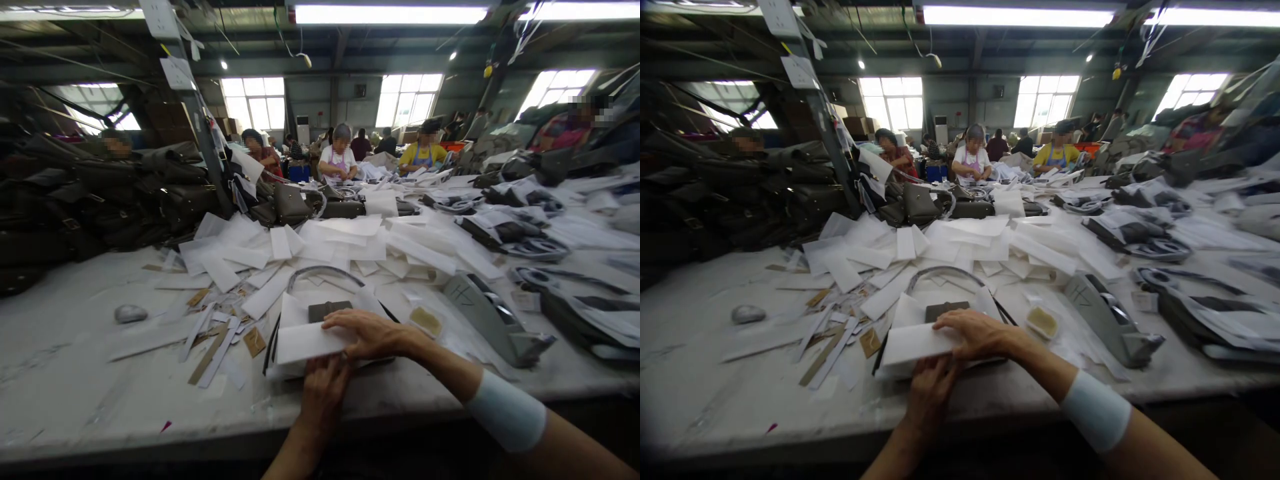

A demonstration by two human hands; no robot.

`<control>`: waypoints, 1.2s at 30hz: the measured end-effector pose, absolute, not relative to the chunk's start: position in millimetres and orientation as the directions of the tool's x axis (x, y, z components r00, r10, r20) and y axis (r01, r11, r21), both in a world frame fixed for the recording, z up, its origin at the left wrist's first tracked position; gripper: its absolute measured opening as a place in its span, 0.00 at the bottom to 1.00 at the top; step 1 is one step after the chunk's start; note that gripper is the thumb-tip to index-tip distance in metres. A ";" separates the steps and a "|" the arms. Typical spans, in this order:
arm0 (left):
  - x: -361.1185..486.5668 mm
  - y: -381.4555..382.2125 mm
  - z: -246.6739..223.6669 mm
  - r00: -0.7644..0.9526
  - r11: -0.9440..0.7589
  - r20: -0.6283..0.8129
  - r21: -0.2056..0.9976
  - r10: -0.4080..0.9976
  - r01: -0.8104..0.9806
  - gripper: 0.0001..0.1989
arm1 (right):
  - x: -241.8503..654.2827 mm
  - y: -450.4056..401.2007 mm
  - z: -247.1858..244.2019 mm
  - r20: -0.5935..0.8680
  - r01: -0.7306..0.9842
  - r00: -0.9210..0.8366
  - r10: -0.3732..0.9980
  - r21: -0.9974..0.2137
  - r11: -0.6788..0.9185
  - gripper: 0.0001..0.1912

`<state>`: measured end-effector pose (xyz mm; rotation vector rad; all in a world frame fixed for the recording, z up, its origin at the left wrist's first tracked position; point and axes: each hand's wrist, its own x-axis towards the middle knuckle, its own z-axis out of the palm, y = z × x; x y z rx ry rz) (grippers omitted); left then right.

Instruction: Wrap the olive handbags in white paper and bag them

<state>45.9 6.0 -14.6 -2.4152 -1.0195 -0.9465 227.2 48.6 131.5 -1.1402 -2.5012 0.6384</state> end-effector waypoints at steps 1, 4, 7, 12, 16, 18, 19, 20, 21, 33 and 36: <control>46.9 5.8 -16.4 0.502 -0.677 0.709 -0.047 0.496 0.735 0.21 | 221.7 48.1 123.2 0.075 0.654 -0.638 0.767 -0.472 0.591 0.32; 49.7 6.6 -21.6 0.465 -0.689 0.739 -0.003 0.487 0.725 0.20 | 224.1 48.3 100.7 0.053 0.731 -0.615 0.787 -0.335 0.594 0.30; 48.2 7.7 -21.8 0.452 -0.710 0.768 0.005 0.454 0.704 0.20 | 234.7 44.6 86.2 0.083 0.736 -0.622 0.779 -0.276 0.618 0.30; 36.5 5.8 -8.6 0.471 -0.759 0.754 0.056 0.458 0.648 0.16 | 236.2 30.3 73.4 0.155 0.704 -0.641 0.752 -0.273 0.656 0.30; 33.8 5.1 -0.8 0.486 -0.753 0.751 0.024 0.448 0.657 0.12 | 227.3 26.3 69.5 0.166 0.748 -0.600 0.782 -0.230 0.623 0.30; 35.4 5.8 -0.7 0.487 -0.744 0.759 -0.005 0.432 0.668 0.11 | 221.9 27.8 70.3 0.182 0.769 -0.572 0.800 -0.221 0.600 0.28; 36.3 6.2 -1.3 0.484 -0.740 0.765 -0.013 0.426 0.672 0.11 | 219.4 28.8 71.4 0.188 0.775 -0.562 0.805 -0.221 0.593 0.27; 36.9 6.6 -2.2 0.482 -0.740 0.770 -0.020 0.418 0.673 0.11 | 217.2 29.7 73.0 0.189 0.778 -0.557 0.809 -0.221 0.588 0.26; 37.1 6.9 -3.2 0.481 -0.741 0.774 -0.024 0.411 0.671 0.11 | 215.5 30.1 74.8 0.186 0.779 -0.557 0.809 -0.220 0.587 0.24; 37.9 2.8 9.5 0.513 -0.776 0.755 -0.009 0.408 0.631 0.11 | 232.3 13.5 62.0 0.255 0.694 -0.628 0.736 -0.244 0.677 0.23; 44.2 1.6 31.1 0.570 -0.723 0.653 -0.049 0.499 0.689 0.10 | 232.7 13.5 57.1 0.247 0.688 -0.646 0.722 -0.221 0.691 0.22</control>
